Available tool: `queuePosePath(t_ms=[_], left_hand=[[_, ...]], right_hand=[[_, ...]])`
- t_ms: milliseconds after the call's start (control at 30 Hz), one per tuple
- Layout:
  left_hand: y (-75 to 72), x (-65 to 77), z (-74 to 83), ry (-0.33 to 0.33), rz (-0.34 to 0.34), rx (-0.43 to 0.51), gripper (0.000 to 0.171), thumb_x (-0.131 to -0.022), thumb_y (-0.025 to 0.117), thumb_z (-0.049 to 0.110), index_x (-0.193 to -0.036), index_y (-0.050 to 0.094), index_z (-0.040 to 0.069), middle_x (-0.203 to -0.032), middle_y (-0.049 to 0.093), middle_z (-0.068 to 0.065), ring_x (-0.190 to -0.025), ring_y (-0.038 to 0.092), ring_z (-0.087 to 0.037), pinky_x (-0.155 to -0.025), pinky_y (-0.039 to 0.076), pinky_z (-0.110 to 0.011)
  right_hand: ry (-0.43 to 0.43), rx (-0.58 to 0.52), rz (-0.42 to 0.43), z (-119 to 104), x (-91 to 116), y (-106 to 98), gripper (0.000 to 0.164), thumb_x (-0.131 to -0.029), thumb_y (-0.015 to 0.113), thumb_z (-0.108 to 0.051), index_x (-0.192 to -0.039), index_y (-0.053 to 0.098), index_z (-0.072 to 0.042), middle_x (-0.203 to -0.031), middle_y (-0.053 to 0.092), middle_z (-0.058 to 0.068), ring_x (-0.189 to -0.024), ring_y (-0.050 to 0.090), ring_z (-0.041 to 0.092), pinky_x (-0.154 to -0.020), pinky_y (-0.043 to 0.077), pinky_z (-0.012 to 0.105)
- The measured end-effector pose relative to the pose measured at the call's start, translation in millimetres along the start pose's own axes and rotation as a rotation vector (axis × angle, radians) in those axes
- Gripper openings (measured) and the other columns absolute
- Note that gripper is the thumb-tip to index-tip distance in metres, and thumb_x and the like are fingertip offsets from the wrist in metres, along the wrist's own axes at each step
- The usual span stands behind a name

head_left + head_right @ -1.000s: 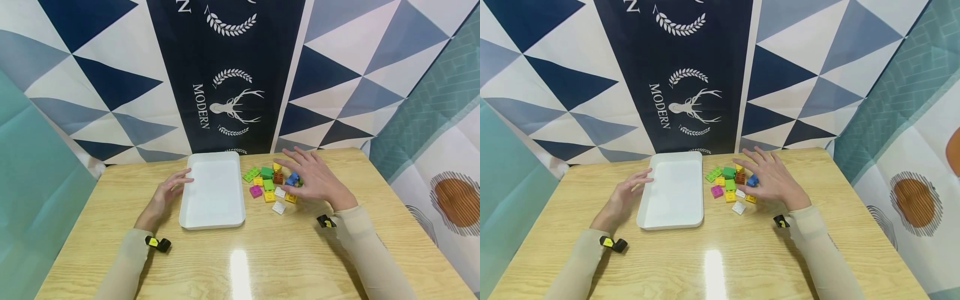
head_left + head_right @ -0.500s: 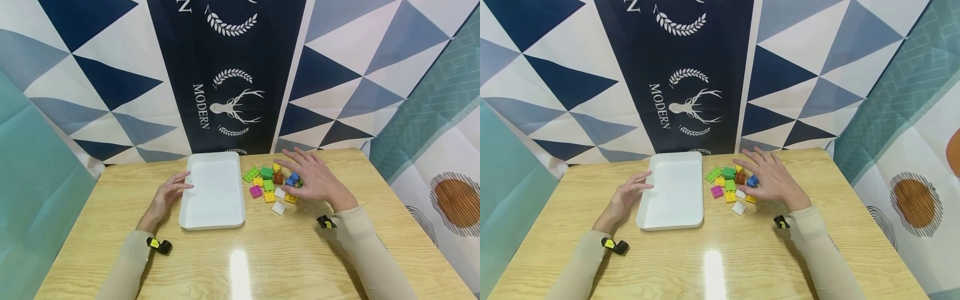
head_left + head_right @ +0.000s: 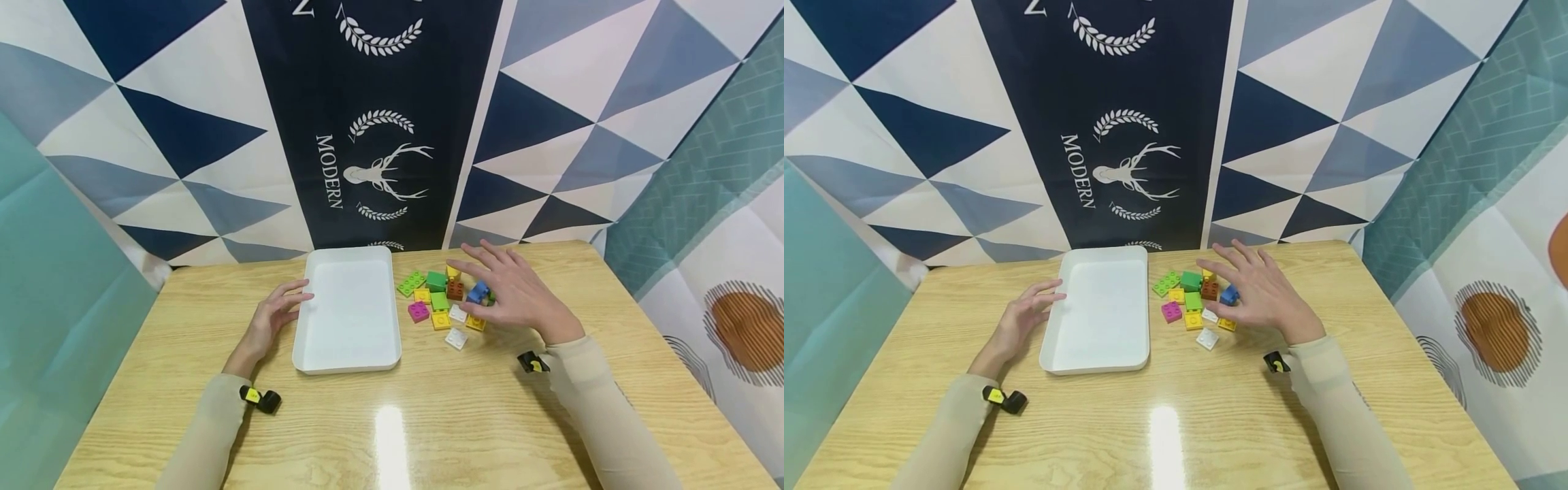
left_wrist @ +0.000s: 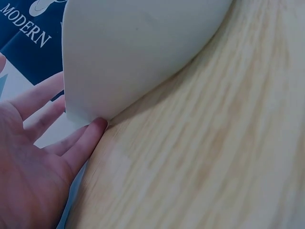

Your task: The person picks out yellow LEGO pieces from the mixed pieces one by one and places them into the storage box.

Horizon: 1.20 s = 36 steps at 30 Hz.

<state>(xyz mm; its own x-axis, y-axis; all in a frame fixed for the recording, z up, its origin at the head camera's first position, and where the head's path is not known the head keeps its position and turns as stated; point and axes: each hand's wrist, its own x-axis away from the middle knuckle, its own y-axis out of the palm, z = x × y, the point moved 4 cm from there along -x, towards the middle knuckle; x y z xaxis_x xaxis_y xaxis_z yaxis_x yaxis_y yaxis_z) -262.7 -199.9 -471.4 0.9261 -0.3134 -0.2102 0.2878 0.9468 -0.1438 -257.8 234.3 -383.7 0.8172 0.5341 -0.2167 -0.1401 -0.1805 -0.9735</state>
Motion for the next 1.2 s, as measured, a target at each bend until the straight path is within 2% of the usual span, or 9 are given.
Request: queuePosePath(t_ms=[167,300,567,733,833,933,1133,1200], left_hand=[[0.4,0.1,-1.1,-0.026,-0.003,0.02,0.057,-0.107,0.02,0.026,-0.141,0.05,-0.008,-0.157,0.035,-0.023,-0.139,0.041,-0.04,-0.098,0.049,-0.021],[0.1,0.9,-0.9,-0.018,0.005,-0.002,0.057,-0.107,0.019,0.026,-0.139,0.052,-0.009,-0.156,0.038,-0.022,-0.139,0.042,-0.039,-0.098,0.049,-0.021],[-0.3,2.6,0.3,-0.004,0.032,-0.023,0.057,-0.107,0.021,0.023,-0.128,0.06,-0.011,-0.153,0.041,-0.021,-0.131,0.053,-0.019,-0.095,0.052,-0.022],[0.5,2.1,0.6,-0.011,0.042,-0.028,0.057,-0.106,0.02,0.023,-0.127,0.061,-0.011,-0.155,0.038,-0.02,-0.127,0.054,-0.008,-0.094,0.052,-0.02],[0.7,2.5,0.8,-0.02,0.044,-0.033,0.059,-0.105,0.019,0.023,-0.126,0.061,-0.012,-0.156,0.036,-0.019,-0.127,0.054,-0.006,-0.093,0.052,-0.02],[0.4,3.0,0.0,-0.037,0.046,-0.038,0.06,-0.104,0.017,0.022,-0.127,0.061,-0.012,-0.158,0.034,-0.018,-0.13,0.053,-0.011,-0.092,0.052,-0.019],[0.4,2.4,-2.9,-0.083,0.041,-0.022,0.058,-0.104,0.015,0.022,-0.139,0.049,-0.01,-0.161,0.033,-0.016,-0.137,0.046,-0.037,-0.091,0.051,-0.018],[0.5,1.8,-3.1,-0.095,0.04,-0.009,0.057,-0.104,0.016,0.021,-0.142,0.046,-0.009,-0.161,0.032,-0.015,-0.137,0.045,-0.041,-0.091,0.051,-0.017]], right_hand=[[0.004,0.001,-0.003,0.7,0.3,0.1,0.079,-0.084,0.061,-0.063,-0.154,0.033,-0.042,-0.165,0.032,0.006,-0.152,0.021,0.038,-0.115,0.021,0.073],[0.0,0.002,0.0,0.3,0.3,-0.5,0.078,-0.084,0.061,-0.063,-0.154,0.034,-0.041,-0.164,0.033,0.007,-0.151,0.022,0.039,-0.114,0.022,0.074],[0.0,0.003,0.004,0.4,0.6,-1.0,0.078,-0.083,0.063,-0.061,-0.153,0.037,-0.041,-0.165,0.032,0.007,-0.151,0.021,0.039,-0.115,0.02,0.074],[0.005,0.007,-0.003,1.1,1.0,-1.0,0.078,-0.083,0.063,-0.061,-0.153,0.036,-0.041,-0.165,0.031,0.007,-0.152,0.021,0.039,-0.115,0.02,0.074],[0.006,0.005,-0.001,0.8,1.4,-1.6,0.078,-0.083,0.063,-0.061,-0.153,0.036,-0.041,-0.165,0.031,0.006,-0.152,0.021,0.039,-0.115,0.02,0.074],[0.007,0.001,-0.002,0.7,1.7,-1.8,0.078,-0.083,0.063,-0.061,-0.153,0.036,-0.041,-0.165,0.031,0.006,-0.152,0.02,0.039,-0.115,0.02,0.074],[0.003,0.004,0.002,1.4,1.3,-0.9,0.078,-0.083,0.063,-0.061,-0.153,0.036,-0.041,-0.165,0.032,0.006,-0.152,0.021,0.039,-0.115,0.021,0.073],[0.001,0.005,0.006,1.7,1.2,-1.1,0.077,-0.083,0.063,-0.06,-0.153,0.036,-0.041,-0.165,0.033,0.006,-0.151,0.022,0.039,-0.115,0.021,0.073]])
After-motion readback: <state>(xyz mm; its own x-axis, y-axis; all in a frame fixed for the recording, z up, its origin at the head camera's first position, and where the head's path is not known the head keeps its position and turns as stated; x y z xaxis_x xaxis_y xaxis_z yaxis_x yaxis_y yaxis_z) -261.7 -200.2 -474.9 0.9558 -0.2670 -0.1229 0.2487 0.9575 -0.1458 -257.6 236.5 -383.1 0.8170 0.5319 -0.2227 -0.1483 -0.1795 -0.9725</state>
